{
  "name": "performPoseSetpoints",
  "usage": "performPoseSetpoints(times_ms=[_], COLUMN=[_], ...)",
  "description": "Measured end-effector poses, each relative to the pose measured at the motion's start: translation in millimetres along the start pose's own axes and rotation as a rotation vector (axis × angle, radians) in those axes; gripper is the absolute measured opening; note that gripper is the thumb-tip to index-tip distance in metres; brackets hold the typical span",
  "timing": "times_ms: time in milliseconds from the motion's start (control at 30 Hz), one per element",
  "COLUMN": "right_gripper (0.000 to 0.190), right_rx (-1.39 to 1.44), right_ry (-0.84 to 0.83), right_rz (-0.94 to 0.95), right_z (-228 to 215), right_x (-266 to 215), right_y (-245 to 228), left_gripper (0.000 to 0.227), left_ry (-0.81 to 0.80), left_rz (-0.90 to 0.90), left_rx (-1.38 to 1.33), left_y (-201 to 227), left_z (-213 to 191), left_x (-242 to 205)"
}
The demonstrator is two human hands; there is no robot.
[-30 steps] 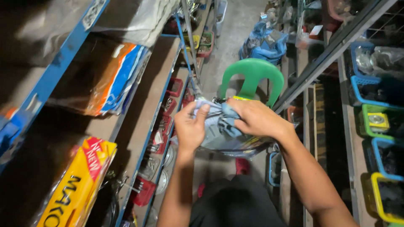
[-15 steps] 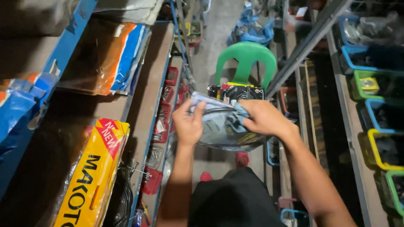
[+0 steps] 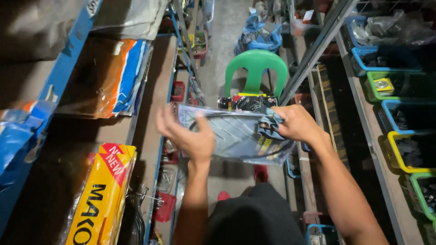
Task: The person wipes the surface of several packaged items, including a bicycle cable and a black box, using a blue cloth. The person handles the items one at a time, turning them over to wipe different sides while standing in a narrow aisle between shelves.
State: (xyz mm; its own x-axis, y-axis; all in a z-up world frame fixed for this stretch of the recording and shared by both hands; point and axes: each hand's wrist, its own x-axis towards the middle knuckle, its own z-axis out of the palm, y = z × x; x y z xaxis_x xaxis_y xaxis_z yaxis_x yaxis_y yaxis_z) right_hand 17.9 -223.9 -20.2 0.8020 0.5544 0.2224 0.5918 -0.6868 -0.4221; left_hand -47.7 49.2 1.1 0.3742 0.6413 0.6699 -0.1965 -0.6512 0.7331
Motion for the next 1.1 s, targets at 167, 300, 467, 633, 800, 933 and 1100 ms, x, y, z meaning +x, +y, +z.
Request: performPoseSetpoints(times_ms=[167,300,467,633,800,933,1100], right_gripper=[0.043,0.043,0.034,0.029,0.031,0.030,0.014], right_rx=[0.064,0.139,0.145,0.367,0.553,0.574,0.710], right_ry=[0.040,0.058,0.168,0.365,0.588,0.165,0.058], right_rz=[-0.041,-0.049,-0.134,0.121,0.018,-0.090,-0.139], right_z=[4,-9,-34,-41,-30,-28,-43], right_x=[16,37,59,77,95,115,133], right_y=[-3,12,44,152,247,202,112], left_gripper=[0.019,0.030,0.023,0.023,0.021,0.017,0.013], left_ry=[-0.536,-0.712,-0.744,-0.692,-0.607,-0.618,-0.646], left_rz=[0.666,0.680,0.594,0.472,0.343,0.177,0.039], left_rx=[-0.064,-0.023,0.026,0.135,0.166,0.102,0.011], left_y=[24,12,-2,-14,-17,-7,11], left_z=[20,43,73,89,111,129,128], left_x=[-2,2,6,27,27,20,22])
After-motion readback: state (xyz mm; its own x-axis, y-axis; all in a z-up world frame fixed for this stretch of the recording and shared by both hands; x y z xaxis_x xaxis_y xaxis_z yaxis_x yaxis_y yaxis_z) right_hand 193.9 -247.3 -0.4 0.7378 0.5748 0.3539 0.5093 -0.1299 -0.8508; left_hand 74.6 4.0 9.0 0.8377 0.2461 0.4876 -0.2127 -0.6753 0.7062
